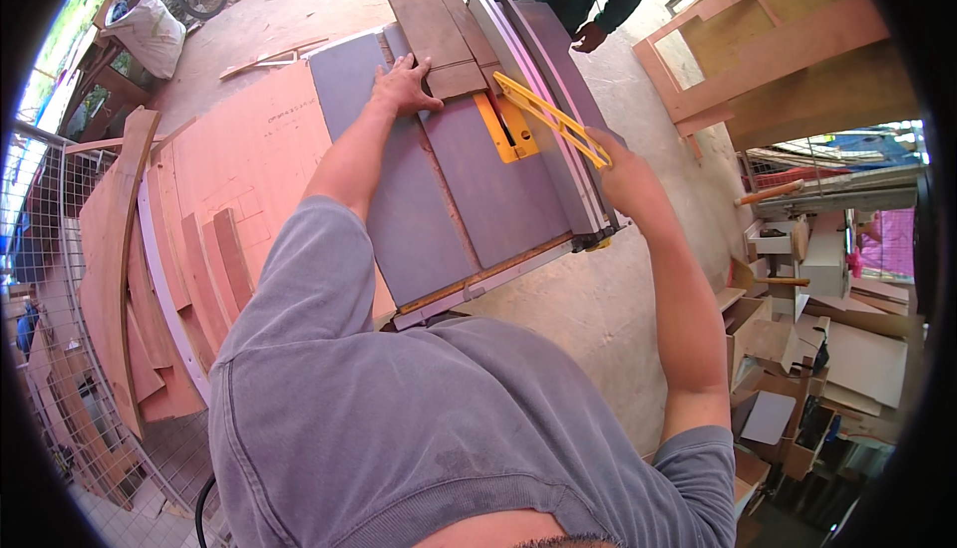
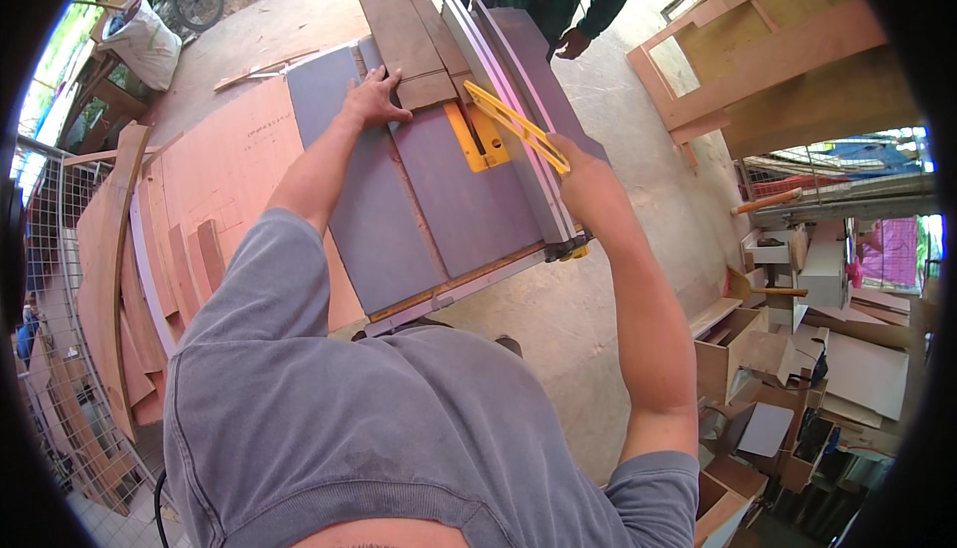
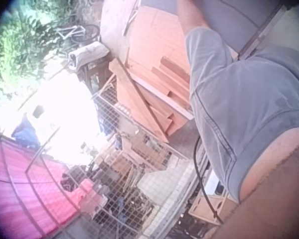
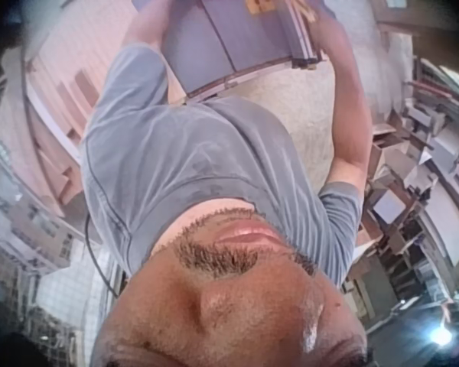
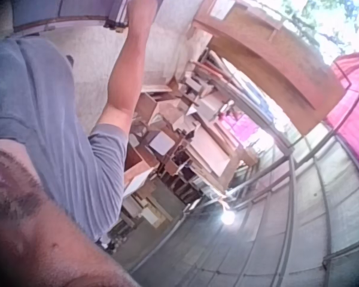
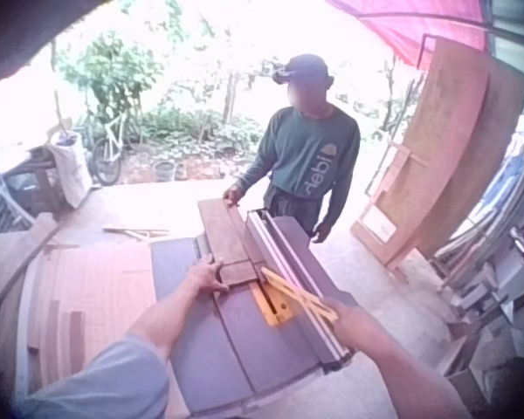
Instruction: The person uses a table saw to cut several wooden planks. They guide each plank through the saw blade using a yellow push stick, then set the cut pieces aside. The process is repeated for multiple planks in a workshop setting.
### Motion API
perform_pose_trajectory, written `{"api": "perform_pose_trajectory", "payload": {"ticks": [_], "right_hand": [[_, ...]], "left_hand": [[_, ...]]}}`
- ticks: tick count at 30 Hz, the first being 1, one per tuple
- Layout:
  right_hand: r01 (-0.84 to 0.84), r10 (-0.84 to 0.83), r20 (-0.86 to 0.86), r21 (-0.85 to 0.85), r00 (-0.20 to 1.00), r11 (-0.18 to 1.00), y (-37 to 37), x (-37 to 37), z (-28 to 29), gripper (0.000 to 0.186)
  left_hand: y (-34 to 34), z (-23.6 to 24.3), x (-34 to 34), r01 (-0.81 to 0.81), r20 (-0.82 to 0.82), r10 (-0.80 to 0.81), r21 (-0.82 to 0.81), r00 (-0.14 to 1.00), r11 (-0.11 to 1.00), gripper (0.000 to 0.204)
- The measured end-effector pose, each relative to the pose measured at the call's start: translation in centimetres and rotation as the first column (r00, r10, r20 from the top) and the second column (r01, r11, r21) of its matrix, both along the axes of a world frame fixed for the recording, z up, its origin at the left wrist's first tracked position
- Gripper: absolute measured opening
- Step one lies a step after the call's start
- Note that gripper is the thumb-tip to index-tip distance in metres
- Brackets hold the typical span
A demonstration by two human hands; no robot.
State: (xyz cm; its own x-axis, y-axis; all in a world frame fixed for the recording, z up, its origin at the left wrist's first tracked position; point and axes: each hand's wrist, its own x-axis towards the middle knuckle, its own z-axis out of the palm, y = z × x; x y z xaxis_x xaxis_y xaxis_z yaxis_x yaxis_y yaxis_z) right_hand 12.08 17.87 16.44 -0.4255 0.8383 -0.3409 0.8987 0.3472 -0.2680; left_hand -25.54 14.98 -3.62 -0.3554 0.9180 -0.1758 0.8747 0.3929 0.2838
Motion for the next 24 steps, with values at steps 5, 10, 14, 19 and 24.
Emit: {"api": "perform_pose_trajectory", "payload": {"ticks": [5,10,14,19,24], "right_hand": [[-0.035,0.036,-0.015,0.031,0.999,0.999,1.5,-0.8,-0.4,0.062],[-0.139,0.141,-0.010,0.117,0.990,0.983,2.6,-1.9,-1.4,0.063],[-0.112,0.114,-0.025,0.076,0.993,0.991,3.8,-3.4,-2.0,0.063],[-0.188,0.192,-0.007,0.179,0.981,0.966,6.6,-6.8,-3.4,0.066],[-0.191,0.202,-0.044,0.189,0.978,0.963,9.2,-11.3,-3.4,0.069]], "left_hand": [[-0.3,0.3,-0.9,-0.017,-0.060,0.015,-0.030,0.998,0.999,0.108],[-1.2,1.1,-1.6,-0.015,-0.091,0.008,-0.081,0.996,0.997,0.099],[-1.9,1.5,-1.7,-0.002,-0.122,-0.011,-0.107,0.992,0.994,0.097],[-3.6,1.1,-1.3,-0.017,-0.110,0.008,-0.078,0.994,0.997,0.097],[-6.6,0.3,0.7,-0.051,-0.159,0.051,0.007,0.986,0.999,0.098]]}}
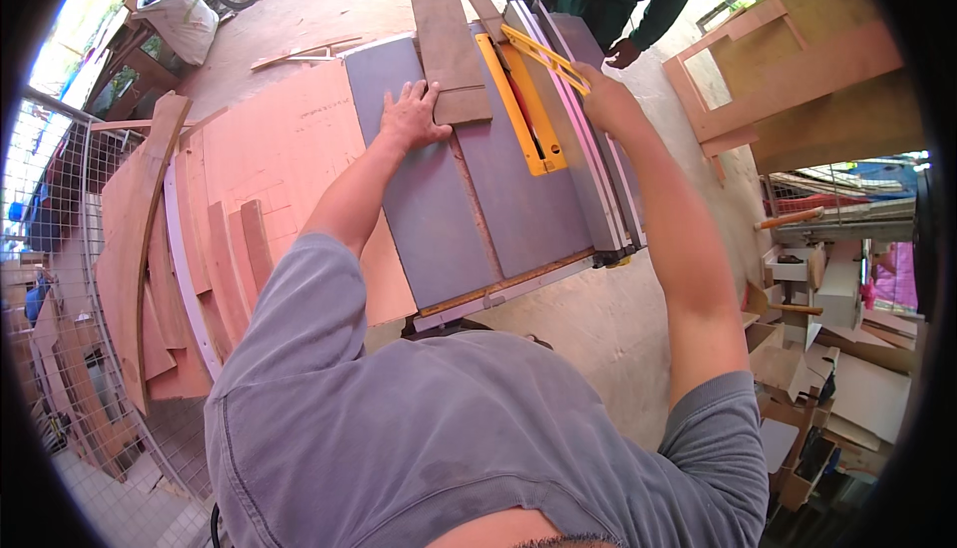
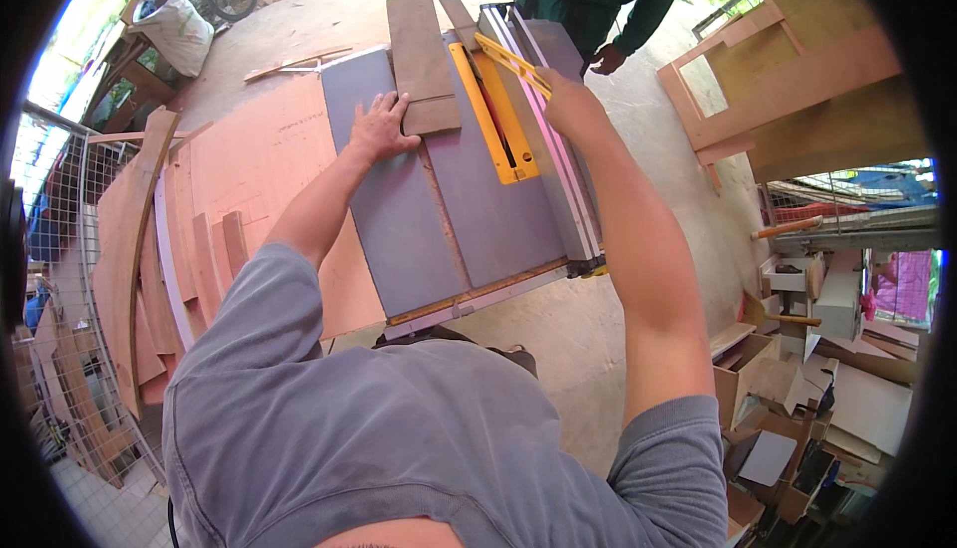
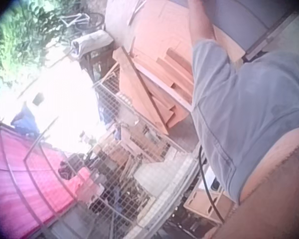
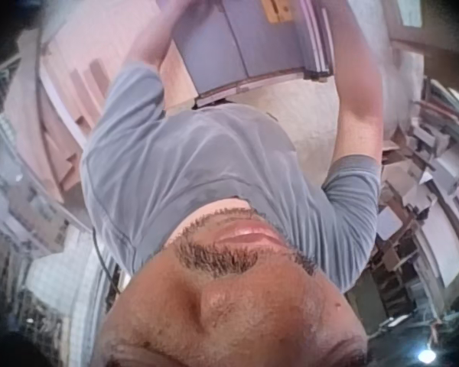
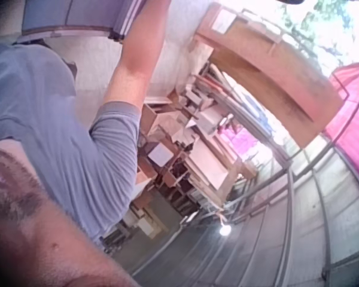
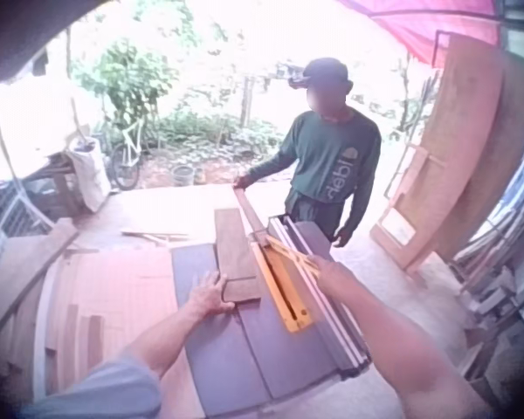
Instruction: The person uses a table saw to cut several wooden planks. They guide each plank through the saw blade using a yellow push stick, then set the cut pieces aside. The process is repeated for multiple planks in a workshop setting.
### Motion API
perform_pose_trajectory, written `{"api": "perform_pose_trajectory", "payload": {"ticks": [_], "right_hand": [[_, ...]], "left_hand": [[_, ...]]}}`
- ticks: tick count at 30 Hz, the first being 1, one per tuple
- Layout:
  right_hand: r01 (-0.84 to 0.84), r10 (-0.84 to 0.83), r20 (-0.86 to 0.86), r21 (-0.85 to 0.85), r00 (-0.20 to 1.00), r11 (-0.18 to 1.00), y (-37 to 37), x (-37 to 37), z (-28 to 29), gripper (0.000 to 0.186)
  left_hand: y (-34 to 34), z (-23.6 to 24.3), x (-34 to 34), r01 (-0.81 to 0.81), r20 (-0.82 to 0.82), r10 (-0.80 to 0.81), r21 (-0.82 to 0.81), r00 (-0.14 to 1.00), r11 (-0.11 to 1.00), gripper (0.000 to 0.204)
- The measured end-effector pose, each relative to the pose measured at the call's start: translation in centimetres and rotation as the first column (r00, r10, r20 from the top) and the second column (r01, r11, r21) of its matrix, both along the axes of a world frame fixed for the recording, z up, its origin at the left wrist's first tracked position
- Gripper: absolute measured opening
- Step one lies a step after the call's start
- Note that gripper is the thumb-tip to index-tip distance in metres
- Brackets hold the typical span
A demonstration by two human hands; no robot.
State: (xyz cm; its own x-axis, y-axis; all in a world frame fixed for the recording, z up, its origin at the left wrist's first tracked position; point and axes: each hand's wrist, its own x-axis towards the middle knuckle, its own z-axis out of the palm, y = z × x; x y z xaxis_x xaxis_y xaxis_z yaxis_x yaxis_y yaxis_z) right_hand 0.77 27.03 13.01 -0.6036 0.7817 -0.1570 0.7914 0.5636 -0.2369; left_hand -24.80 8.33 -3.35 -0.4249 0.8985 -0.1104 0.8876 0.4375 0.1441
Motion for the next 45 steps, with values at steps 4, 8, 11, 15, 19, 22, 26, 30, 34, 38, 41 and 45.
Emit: {"api": "perform_pose_trajectory", "payload": {"ticks": [4,8,11,15,19,22,26,30,34,38,41,45], "right_hand": [[0.047,-0.048,-0.108,-0.016,0.993,0.999,-0.9,-1.9,2.1,0.066],[-0.008,0.001,-0.126,-0.057,0.992,0.998,-6.5,2.5,4.5,0.061],[-0.098,0.098,0.004,-0.077,0.995,0.992,-12.9,7.8,3.5,0.059],[-0.150,0.148,-0.028,-0.092,0.989,0.984,-18.4,12.8,-0.9,0.062],[-0.136,0.113,-0.116,-0.207,0.987,0.969,-21.1,18.2,-3.8,0.064],[-0.104,0.068,-0.124,-0.312,0.990,0.944,-22.5,22.8,-4.3,0.066],[-0.055,0.032,-0.069,-0.367,0.997,0.929,-23.4,28.8,-4.1,0.068],[-0.092,0.044,-0.127,-0.400,0.991,0.912,-24.5,33.4,-4.3,0.068],[-0.089,0.018,-0.160,-0.444,0.987,0.892,-25.8,36.4,-4.5,0.068],[-0.078,0.028,-0.122,-0.426,0.992,0.901,-26.9,39.7,-4.5,0.066],[-0.033,-0.087,-0.216,-0.498,0.973,0.867,-28.7,43.9,-4.2,0.065],[0.145,-0.273,-0.153,-0.556,0.950,0.818,-31.6,49.8,-3.3,0.067]], "left_hand": [[-3.1,-0.6,2.4,-0.039,0.020,0.039,0.032,0.999,0.999,0.104],[-6.8,-1.7,5.6,-0.035,0.055,0.030,0.090,0.998,0.995,0.104],[-10.1,-2.2,8.5,-0.053,0.087,0.042,0.128,0.995,0.990,0.103],[-14.2,-2.3,12.2,-0.059,0.138,0.042,0.125,0.990,0.990,0.102],[-17.6,-2.7,17.2,-0.069,0.192,0.043,0.133,0.981,0.989,0.102],[-19.2,-3.3,22.9,-0.118,0.219,0.074,0.198,0.973,0.973,0.103],[-20.2,-4.0,30.5,-0.220,0.181,0.176,0.261,0.968,0.940,0.100],[-18.9,-5.5,34.9,-0.613,0.470,0.427,0.379,0.772,0.693,0.085],[-18.1,-6.2,35.5,-0.948,0.912,0.333,0.145,0.239,0.284,0.057],[-19.5,-5.6,36.6,-0.885,0.954,0.236,0.056,0.184,0.462,0.041],[-21.0,-5.4,38.9,-0.841,0.983,0.138,0.029,0.122,0.540,0.044],[-21.4,-5.8,43.9,-0.785,0.985,0.114,0.032,0.130,0.619,0.049]]}}
